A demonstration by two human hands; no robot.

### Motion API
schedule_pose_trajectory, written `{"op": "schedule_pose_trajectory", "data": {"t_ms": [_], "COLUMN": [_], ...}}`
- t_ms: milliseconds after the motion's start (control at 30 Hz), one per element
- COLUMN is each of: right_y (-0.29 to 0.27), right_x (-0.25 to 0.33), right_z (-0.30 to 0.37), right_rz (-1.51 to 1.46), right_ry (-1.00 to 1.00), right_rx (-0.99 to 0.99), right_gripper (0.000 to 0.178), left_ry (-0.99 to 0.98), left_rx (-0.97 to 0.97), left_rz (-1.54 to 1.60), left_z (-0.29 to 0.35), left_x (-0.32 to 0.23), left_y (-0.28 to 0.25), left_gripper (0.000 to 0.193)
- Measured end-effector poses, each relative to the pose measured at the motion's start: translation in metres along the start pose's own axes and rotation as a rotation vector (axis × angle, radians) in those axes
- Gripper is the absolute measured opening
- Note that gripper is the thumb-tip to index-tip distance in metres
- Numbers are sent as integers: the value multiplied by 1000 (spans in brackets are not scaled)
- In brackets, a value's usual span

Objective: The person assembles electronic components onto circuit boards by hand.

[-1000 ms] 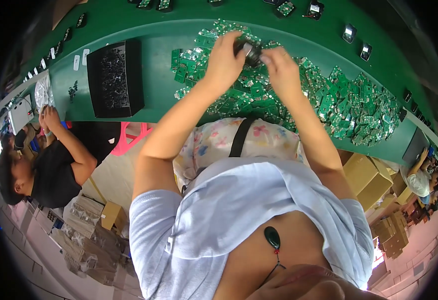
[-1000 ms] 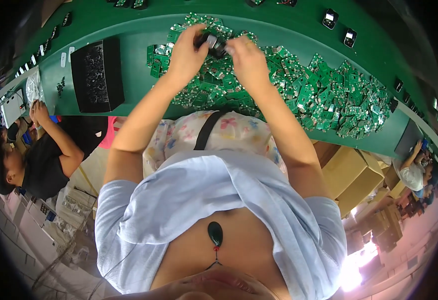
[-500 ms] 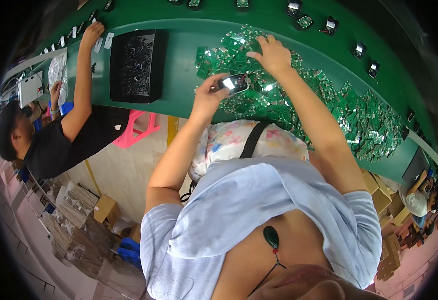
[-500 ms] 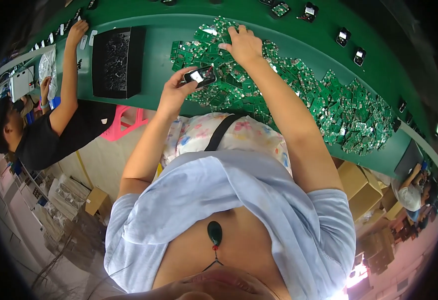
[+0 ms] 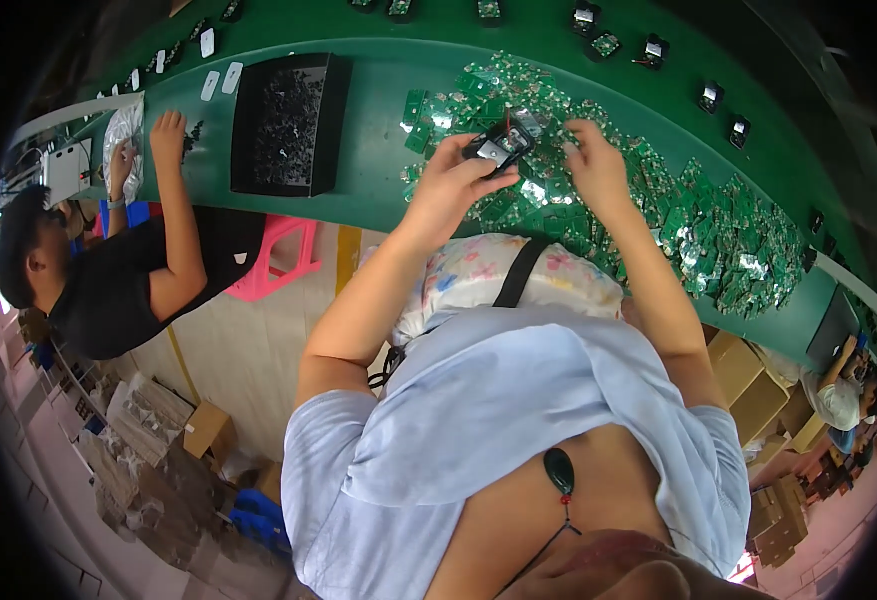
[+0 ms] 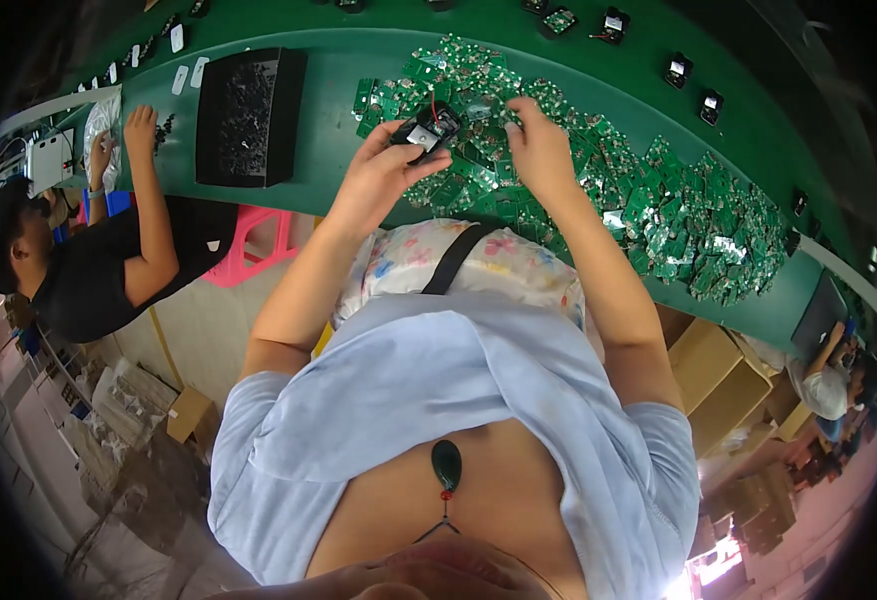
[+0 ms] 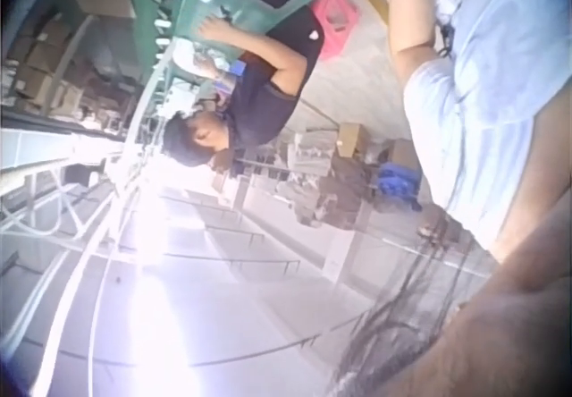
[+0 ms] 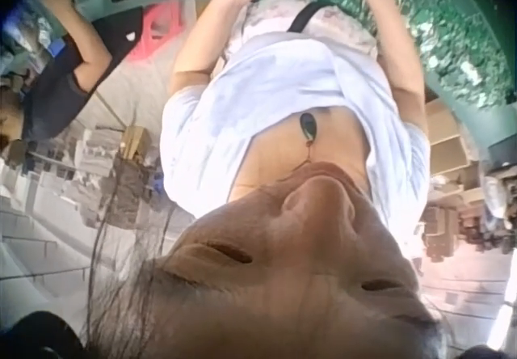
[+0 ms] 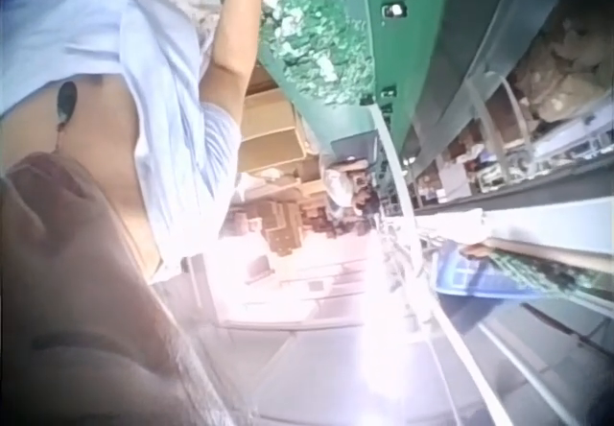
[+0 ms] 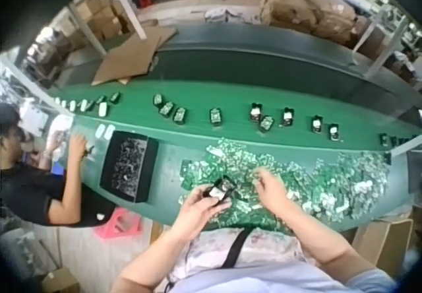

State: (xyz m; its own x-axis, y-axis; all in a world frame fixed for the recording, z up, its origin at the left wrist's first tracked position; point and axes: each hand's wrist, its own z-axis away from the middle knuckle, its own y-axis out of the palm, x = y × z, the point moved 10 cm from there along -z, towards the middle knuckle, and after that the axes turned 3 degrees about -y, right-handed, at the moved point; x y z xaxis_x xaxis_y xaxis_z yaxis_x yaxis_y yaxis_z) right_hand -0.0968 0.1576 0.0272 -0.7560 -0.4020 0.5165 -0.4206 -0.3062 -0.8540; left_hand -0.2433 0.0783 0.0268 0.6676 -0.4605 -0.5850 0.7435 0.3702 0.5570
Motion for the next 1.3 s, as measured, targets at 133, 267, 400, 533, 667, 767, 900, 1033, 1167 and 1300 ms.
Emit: {"op": "schedule_pose_trajectory", "data": {"t_ms": [133, 267, 400, 533, 667, 767, 900, 1033, 1167, 1300], "right_y": [-24, -48, -61, -64, -59, -58, -58, -53, -84, -109], "right_x": [-18, 8, 34, 44, 43, 43, 51, 54, 50, 67], "right_z": [34, 54, 61, 62, 66, 71, 77, 87, 93, 90], "right_rz": [-1142, -1513, -1497, -1485, -1460, -1403, -1301, -1315, -735, -535], "right_ry": [365, 365, 300, 263, 305, 322, 282, 288, 199, 61], "right_rx": [-188, -265, -228, -232, -224, -215, -192, -218, -394, -478], "right_gripper": [19, 17, 15, 14, 14, 14, 15, 19, 19, 10], "left_ry": [64, 249, 325, 392, 425, 406, 370, 363, 305, 314], "left_rx": [5, 23, -2, 73, 105, 110, 169, 138, 129, 144], "left_rz": [-110, -433, -588, -516, -492, -490, -427, -441, -503, -677], "left_z": [3, 15, 28, 35, 40, 43, 47, 39, 44, 46], "left_x": [5, -6, -13, -13, -14, -15, -13, -4, 0, 4], "left_y": [6, 23, 37, 48, 52, 54, 65, 67, 76, 81], "left_gripper": [33, 36, 38, 39, 38, 40, 39, 36, 26, 25]}}
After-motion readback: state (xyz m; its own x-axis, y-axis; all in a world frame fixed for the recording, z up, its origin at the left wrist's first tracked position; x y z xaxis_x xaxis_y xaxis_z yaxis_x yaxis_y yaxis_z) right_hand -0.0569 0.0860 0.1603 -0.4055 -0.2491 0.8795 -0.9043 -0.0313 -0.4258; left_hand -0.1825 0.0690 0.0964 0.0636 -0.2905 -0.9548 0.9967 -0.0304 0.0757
